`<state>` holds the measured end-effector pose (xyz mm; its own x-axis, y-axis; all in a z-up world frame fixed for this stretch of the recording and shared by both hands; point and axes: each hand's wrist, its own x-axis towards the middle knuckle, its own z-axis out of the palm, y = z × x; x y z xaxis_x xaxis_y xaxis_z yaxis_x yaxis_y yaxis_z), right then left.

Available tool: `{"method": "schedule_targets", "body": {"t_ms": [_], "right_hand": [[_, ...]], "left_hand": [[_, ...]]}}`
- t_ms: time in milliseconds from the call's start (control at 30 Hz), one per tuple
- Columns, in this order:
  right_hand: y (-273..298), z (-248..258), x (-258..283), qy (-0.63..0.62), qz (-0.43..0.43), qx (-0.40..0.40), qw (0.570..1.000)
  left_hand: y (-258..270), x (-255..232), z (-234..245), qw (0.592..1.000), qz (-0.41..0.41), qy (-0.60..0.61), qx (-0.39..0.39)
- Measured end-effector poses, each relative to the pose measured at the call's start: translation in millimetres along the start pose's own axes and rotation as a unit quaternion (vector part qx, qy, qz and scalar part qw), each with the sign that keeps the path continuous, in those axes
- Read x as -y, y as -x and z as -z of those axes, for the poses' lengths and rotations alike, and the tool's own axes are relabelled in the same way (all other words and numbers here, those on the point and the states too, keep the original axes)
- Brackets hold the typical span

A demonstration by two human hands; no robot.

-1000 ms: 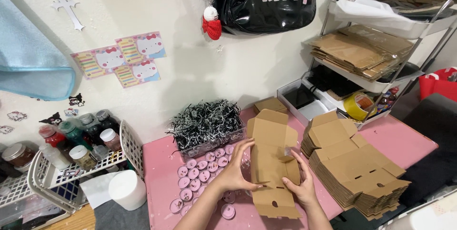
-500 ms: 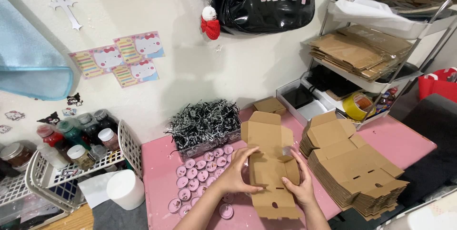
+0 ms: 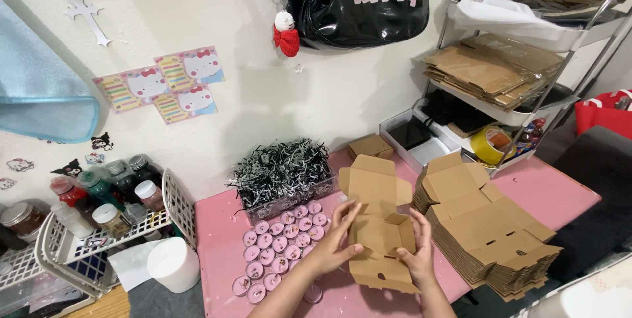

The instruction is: Assembling small cardboard boxes, adding shredded paper filler, and packing pink circular products into them.

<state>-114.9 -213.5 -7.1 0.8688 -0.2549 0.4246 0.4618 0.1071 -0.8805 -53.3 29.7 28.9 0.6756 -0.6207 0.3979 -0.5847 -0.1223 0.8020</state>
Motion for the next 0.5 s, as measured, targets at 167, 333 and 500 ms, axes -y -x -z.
{"method": "schedule_targets", "body": {"t_ms": [167, 333, 500], "right_hand": [[-1, 13, -23, 0.004, 0.008, -0.006, 1.000], [0, 16, -26, 0.010, 0.023, -0.007, 1.000], [1, 1, -8, -0.059, 0.008, 0.035, 0.998]], "left_hand": [[6, -16, 9, 0.994, -0.099, -0.012, 0.052], [2, -11, 2, 0.975, -0.165, -0.133, 0.062], [6, 7, -11, 0.995, -0.085, -0.051, 0.005]]}}
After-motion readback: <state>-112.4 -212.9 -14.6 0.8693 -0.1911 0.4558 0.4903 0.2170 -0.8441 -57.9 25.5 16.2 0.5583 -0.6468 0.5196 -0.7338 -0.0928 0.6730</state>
